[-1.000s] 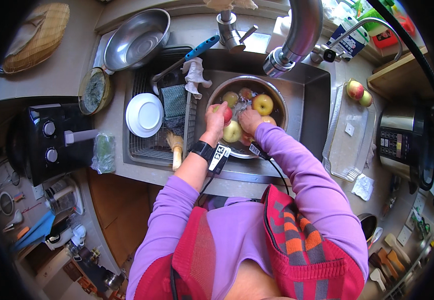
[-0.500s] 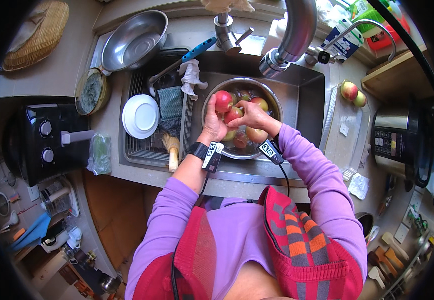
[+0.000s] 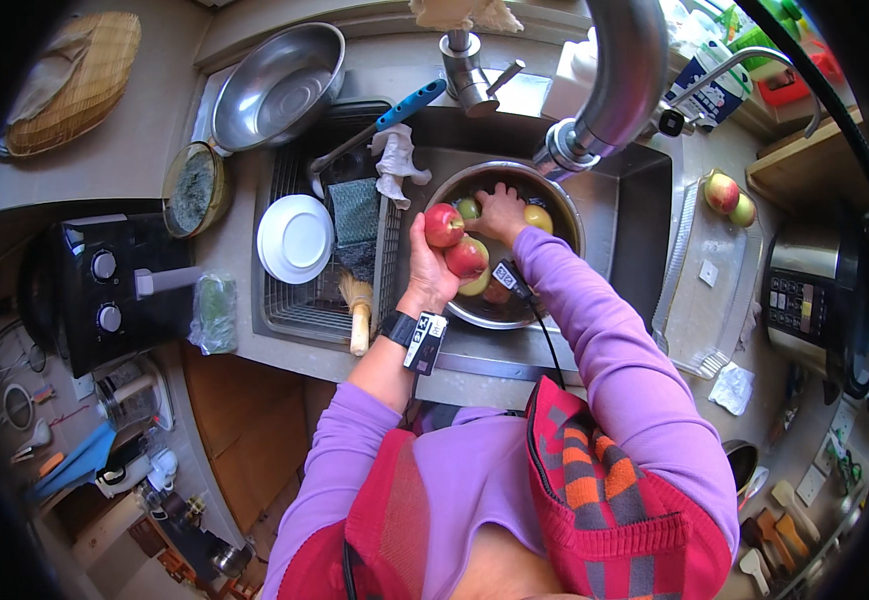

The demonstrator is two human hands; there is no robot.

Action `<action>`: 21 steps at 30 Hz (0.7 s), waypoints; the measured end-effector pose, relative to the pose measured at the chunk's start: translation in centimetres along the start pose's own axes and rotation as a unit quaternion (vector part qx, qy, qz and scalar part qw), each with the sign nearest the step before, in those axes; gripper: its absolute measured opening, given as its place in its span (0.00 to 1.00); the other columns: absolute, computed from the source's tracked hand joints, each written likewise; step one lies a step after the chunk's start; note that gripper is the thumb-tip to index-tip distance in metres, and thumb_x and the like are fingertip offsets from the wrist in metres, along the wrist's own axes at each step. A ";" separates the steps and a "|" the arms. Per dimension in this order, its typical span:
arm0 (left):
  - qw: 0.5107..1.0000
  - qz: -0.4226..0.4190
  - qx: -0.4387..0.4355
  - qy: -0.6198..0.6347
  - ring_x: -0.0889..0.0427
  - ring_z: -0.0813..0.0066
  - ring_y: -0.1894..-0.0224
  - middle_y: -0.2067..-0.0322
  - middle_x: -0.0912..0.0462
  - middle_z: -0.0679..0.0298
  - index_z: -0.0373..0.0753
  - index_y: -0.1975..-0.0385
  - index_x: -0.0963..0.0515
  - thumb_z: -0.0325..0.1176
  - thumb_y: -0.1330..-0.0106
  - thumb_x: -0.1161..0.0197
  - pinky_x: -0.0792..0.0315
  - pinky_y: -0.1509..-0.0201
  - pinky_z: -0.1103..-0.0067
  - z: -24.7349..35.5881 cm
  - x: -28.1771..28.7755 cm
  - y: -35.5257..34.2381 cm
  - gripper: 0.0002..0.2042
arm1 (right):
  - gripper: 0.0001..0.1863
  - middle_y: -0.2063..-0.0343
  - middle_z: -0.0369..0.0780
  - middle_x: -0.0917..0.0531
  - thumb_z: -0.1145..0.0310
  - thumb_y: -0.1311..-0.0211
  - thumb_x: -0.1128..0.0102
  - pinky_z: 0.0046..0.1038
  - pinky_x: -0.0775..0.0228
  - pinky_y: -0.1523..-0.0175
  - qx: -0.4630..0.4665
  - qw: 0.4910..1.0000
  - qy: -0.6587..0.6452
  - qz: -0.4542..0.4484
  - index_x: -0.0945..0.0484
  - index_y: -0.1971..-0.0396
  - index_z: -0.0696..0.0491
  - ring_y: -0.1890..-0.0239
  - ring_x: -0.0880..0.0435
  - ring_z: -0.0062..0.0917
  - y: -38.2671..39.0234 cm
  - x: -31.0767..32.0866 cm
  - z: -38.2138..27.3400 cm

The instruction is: The person carries a container of small red fruits to a table, then returns to the kitchen to wash a plastic lid and a bowl of apples and pears in the sink. They scrub the lid with a sponge and rinse the fruits under running water.

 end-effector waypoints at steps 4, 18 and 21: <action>1.000 -0.019 -0.012 0.017 0.31 0.58 0.52 0.58 0.30 0.59 0.45 0.54 0.34 0.67 0.49 0.54 0.45 0.49 0.46 0.5 -0.1 0.3 0.33 | 0.36 0.49 0.49 0.35 0.42 0.63 0.38 0.47 0.41 0.46 -0.003 0.999 0.036 -0.024 0.28 0.51 0.44 0.46 0.37 0.47 0.0 -0.5 0.4; 0.990 -0.101 0.065 0.078 0.36 0.51 0.46 0.54 0.32 0.53 0.40 0.58 0.32 0.68 0.53 0.49 0.50 0.46 0.41 1.9 -2.9 2.9 0.35 | 0.34 0.49 0.45 0.34 0.47 0.70 0.33 0.57 0.45 0.49 0.122 0.969 0.188 -0.101 0.23 0.56 0.45 0.44 0.39 0.44 2.0 -0.1 1.6; 0.985 -0.140 0.048 0.092 0.36 0.50 0.45 0.53 0.32 0.52 0.39 0.59 0.31 0.67 0.54 0.48 0.50 0.45 0.40 2.8 -3.6 3.5 0.35 | 0.37 0.45 0.43 0.37 0.51 0.69 0.31 0.58 0.47 0.46 0.116 0.974 0.173 -0.083 0.28 0.50 0.42 0.41 0.42 0.42 3.0 -0.2 1.2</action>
Point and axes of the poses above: each hand's wrist, its own y-axis away from the middle knuckle, its own x-axis out of the back of the hand, z = x × y, the point moved 3 cm from there along -y, towards the middle knuckle
